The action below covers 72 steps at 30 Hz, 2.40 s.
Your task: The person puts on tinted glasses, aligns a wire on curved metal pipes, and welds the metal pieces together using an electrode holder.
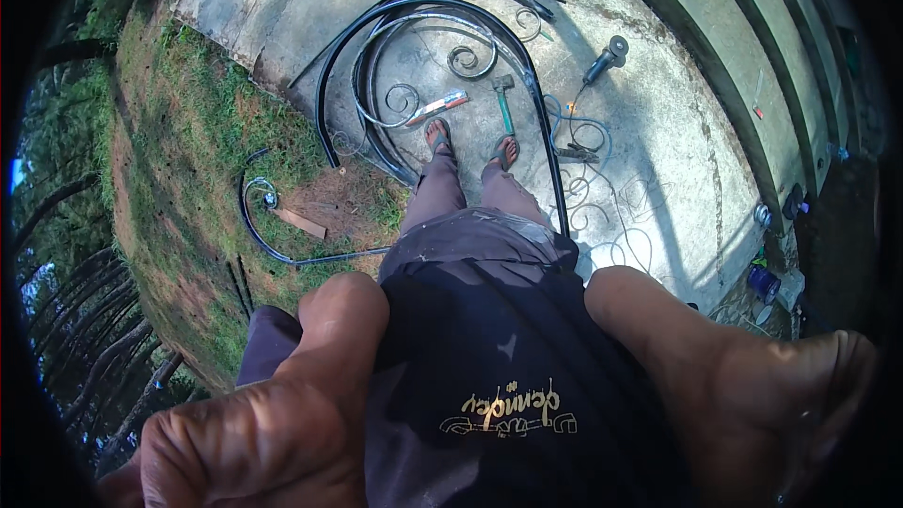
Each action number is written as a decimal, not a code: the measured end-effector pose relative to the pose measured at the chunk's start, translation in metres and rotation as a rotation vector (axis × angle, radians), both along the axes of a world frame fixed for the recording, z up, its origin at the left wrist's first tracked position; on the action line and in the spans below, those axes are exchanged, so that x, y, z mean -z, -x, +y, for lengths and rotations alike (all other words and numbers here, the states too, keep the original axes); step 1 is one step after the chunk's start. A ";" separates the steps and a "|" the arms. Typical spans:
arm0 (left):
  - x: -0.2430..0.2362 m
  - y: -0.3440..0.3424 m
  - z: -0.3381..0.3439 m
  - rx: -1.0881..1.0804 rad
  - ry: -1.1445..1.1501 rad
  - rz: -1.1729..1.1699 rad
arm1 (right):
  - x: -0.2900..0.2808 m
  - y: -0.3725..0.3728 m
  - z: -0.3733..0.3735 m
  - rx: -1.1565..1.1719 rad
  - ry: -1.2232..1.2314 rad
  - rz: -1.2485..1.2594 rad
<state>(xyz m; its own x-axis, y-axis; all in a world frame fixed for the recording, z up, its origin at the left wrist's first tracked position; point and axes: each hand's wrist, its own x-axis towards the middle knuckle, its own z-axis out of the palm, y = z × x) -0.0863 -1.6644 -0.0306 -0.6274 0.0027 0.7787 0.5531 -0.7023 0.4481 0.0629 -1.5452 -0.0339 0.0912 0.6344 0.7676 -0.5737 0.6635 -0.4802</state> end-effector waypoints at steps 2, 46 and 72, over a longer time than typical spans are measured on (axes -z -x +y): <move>0.018 0.012 -0.001 -0.102 -0.129 0.038 | 0.007 0.022 -0.015 -0.032 0.003 0.010; 1.077 0.305 0.101 0.167 1.916 -0.616 | 1.101 -0.238 0.092 1.306 0.922 -2.363; 1.129 0.299 0.109 -0.045 2.070 -0.142 | 1.183 -0.098 0.001 0.725 -0.107 -1.926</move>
<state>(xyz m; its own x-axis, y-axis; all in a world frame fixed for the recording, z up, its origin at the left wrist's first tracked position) -0.3858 -1.5557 -1.1593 -0.6938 0.6017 -0.3958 0.4502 0.7913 0.4137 0.1613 -1.5442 -1.2170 -0.5443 0.8177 0.1875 0.8354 0.5487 0.0322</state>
